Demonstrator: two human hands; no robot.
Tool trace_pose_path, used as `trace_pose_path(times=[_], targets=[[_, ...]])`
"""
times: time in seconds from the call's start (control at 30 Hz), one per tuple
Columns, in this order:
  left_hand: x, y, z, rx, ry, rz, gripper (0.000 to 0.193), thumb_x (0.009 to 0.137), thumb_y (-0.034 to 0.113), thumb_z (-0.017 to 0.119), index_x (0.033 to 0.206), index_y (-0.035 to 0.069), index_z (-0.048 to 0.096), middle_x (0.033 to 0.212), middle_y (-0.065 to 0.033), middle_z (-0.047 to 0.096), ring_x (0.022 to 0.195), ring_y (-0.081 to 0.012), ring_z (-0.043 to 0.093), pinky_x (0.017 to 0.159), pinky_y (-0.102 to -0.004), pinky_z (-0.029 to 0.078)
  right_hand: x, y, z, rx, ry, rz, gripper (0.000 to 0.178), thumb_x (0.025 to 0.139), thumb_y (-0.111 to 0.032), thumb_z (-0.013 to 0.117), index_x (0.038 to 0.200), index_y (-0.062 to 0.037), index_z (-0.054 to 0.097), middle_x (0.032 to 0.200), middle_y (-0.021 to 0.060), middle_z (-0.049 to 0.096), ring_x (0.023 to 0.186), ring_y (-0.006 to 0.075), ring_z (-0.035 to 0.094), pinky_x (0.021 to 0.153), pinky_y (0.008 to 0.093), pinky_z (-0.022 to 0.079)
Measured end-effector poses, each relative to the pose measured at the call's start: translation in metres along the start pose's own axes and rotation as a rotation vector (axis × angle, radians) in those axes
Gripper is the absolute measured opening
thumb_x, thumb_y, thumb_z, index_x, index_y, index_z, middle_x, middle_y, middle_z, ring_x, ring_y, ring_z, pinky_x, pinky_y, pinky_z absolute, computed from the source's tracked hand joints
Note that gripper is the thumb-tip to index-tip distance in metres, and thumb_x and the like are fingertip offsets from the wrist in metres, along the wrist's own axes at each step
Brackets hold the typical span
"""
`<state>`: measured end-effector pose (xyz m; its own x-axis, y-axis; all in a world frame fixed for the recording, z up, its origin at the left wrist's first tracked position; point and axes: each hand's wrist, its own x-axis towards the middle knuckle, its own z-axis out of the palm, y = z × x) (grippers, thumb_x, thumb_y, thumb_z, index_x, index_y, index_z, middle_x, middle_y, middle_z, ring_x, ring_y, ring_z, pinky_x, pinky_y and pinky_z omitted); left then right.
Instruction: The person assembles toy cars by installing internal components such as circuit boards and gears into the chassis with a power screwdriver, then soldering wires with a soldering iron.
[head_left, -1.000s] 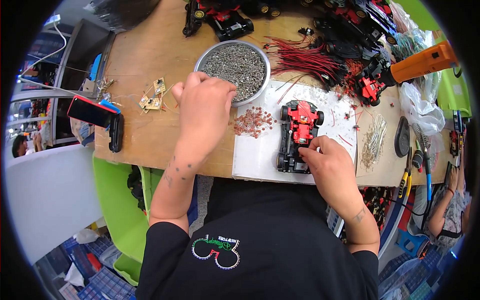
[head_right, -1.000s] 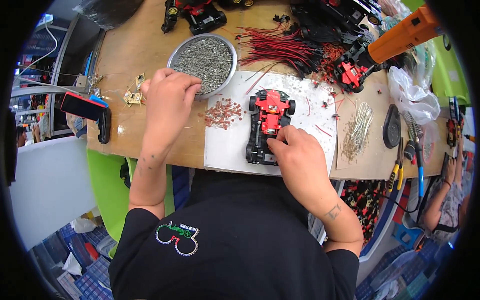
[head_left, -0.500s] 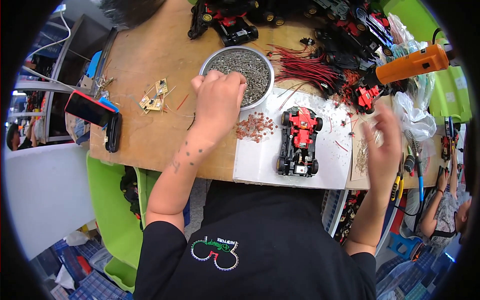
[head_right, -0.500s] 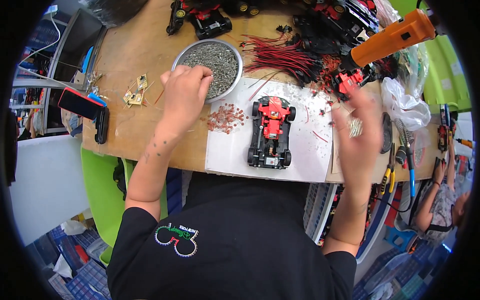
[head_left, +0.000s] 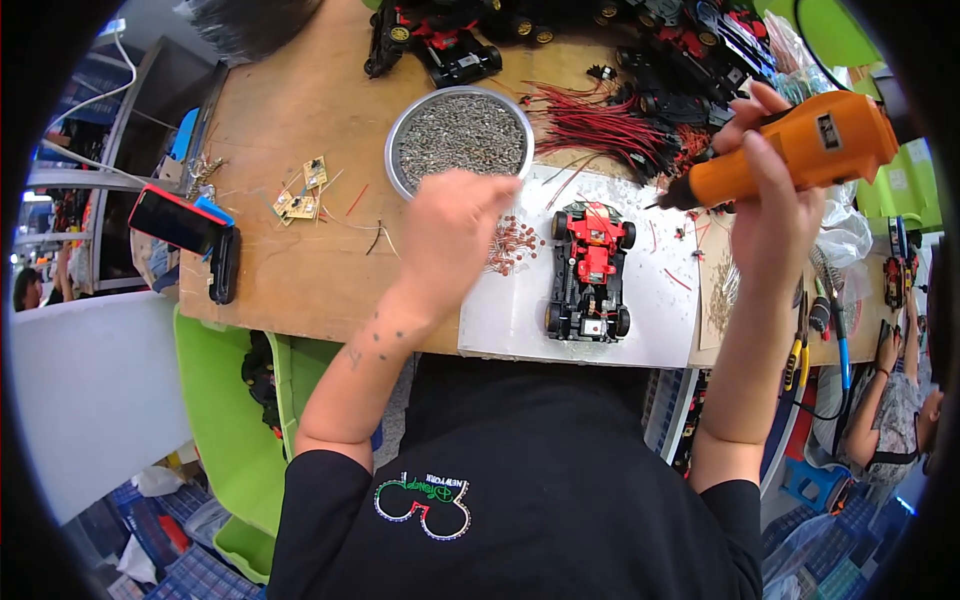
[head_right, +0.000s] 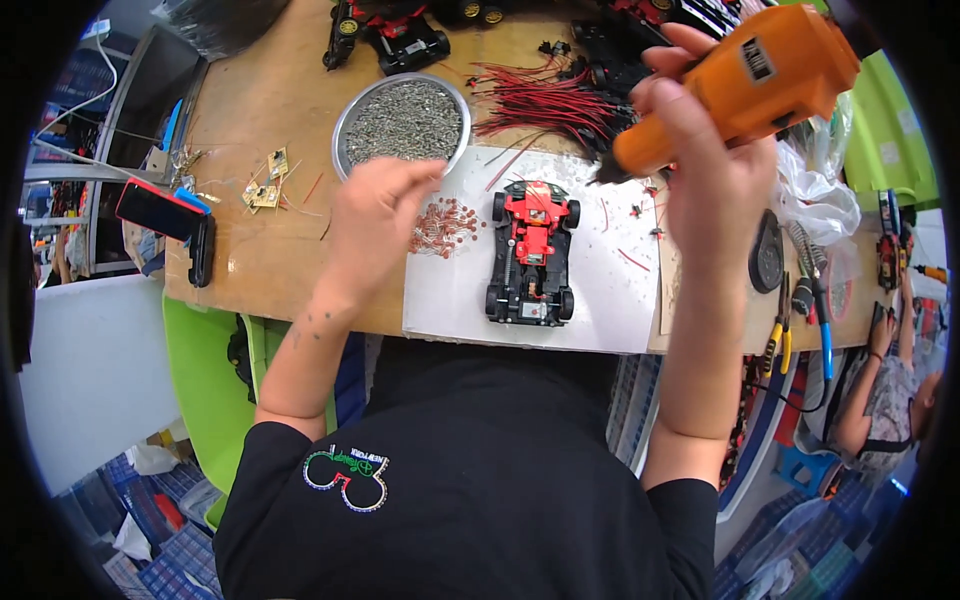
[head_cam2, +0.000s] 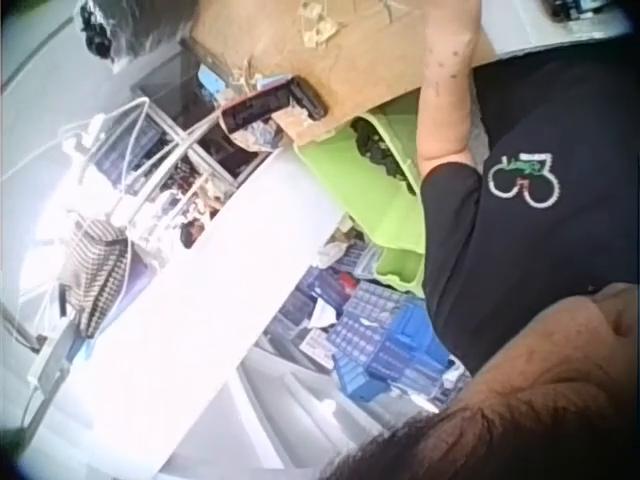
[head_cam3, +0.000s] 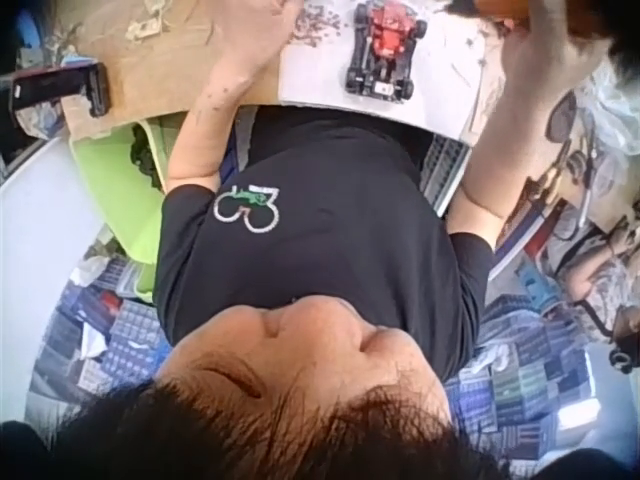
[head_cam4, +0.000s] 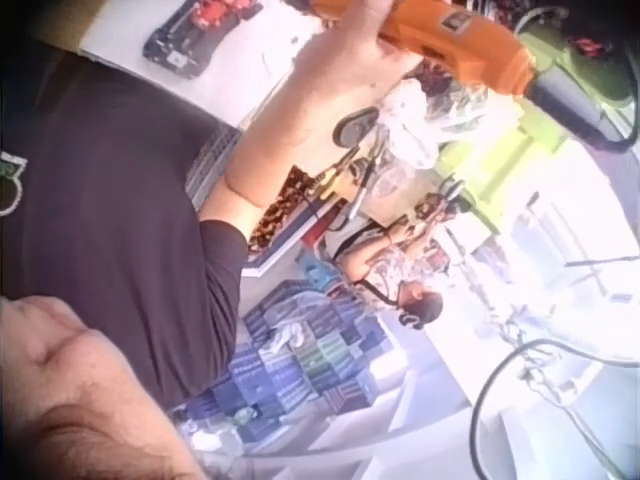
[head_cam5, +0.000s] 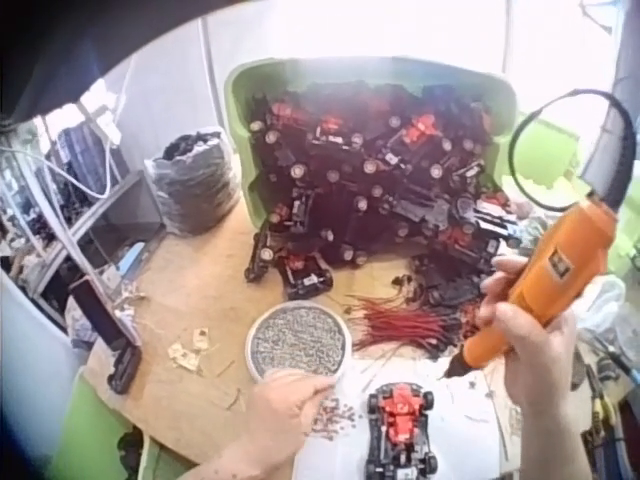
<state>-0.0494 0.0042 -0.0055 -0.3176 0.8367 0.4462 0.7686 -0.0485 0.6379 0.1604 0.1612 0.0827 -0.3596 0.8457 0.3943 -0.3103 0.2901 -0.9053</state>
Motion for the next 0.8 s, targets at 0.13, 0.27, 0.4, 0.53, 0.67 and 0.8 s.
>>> trace_pose_path(times=[0.13, 0.27, 0.4, 0.53, 0.67, 0.8], targets=[[-0.013, 0.03, 0.019, -0.084, -0.119, 0.073, 0.009, 0.078, 0.01, 0.077, 0.087, 0.009, 0.074, 0.081, -0.0035, 0.07, 0.079, -0.0225, 0.063, 0.079, -0.0351, 0.042, -0.029, -0.004, 0.034, 0.243, -0.002, 0.029, 0.035, 0.089, -0.009, 0.066, 0.119, 0.005, 0.055, 0.094, 0.0111, 0.063, 0.073, 0.0139, 0.059, 0.068, 0.0287, 0.05], [-0.024, 0.052, 0.027, 0.018, -0.18, 0.042, 0.011, 0.072, 0.02, 0.08, 0.075, 0.014, 0.072, 0.074, 0.0025, 0.065, 0.082, -0.021, 0.056, 0.085, -0.04, 0.036, -0.051, -0.003, 0.036, 0.292, -0.127, -0.063, 0.039, 0.091, -0.028, 0.07, 0.109, 0.001, 0.053, 0.085, 0.009, 0.058, 0.068, 0.0134, 0.057, 0.059, 0.0253, 0.047], [-0.03, 0.051, 0.034, 0.032, -0.203, 0.048, 0.016, 0.067, 0.023, 0.083, 0.07, 0.015, 0.069, 0.072, 0.0039, 0.064, 0.082, -0.0211, 0.055, 0.085, -0.0428, 0.034, -0.062, -0.016, 0.036, 0.147, -0.229, 0.015, 0.045, 0.094, -0.045, 0.061, 0.106, -0.004, 0.047, 0.09, 0.0076, 0.049, 0.07, 0.0148, 0.051, 0.06, 0.0268, 0.043], [-0.03, 0.051, 0.038, 0.035, -0.203, 0.067, 0.018, 0.065, 0.024, 0.083, 0.069, 0.015, 0.068, 0.071, 0.0042, 0.063, 0.083, -0.0214, 0.055, 0.085, -0.0439, 0.033, -0.066, -0.018, 0.039, 0.137, -0.2, 0.009, 0.047, 0.093, -0.046, 0.065, 0.106, -0.004, 0.048, 0.088, 0.007, 0.048, 0.069, 0.0148, 0.051, 0.059, 0.0272, 0.044], [-0.03, 0.05, 0.038, 0.032, -0.19, 0.073, 0.018, 0.065, 0.023, 0.084, 0.068, 0.015, 0.068, 0.071, 0.0042, 0.063, 0.084, -0.0216, 0.054, 0.085, -0.0445, 0.033, -0.067, -0.019, 0.04, 0.141, -0.198, 0.029, 0.048, 0.092, -0.047, 0.065, 0.105, -0.0044, 0.049, 0.087, 0.0062, 0.048, 0.068, 0.0146, 0.051, 0.06, 0.0273, 0.044], [-0.03, 0.049, 0.038, 0.03, -0.201, 0.075, 0.019, 0.065, 0.023, 0.084, 0.069, 0.014, 0.068, 0.072, 0.0041, 0.063, 0.085, -0.0218, 0.054, 0.085, -0.0442, 0.032, -0.068, -0.018, 0.043, 0.144, -0.174, 0.039, 0.048, 0.092, -0.048, 0.066, 0.104, -0.0047, 0.049, 0.087, 0.0057, 0.048, 0.068, 0.0146, 0.051, 0.06, 0.0273, 0.044]])
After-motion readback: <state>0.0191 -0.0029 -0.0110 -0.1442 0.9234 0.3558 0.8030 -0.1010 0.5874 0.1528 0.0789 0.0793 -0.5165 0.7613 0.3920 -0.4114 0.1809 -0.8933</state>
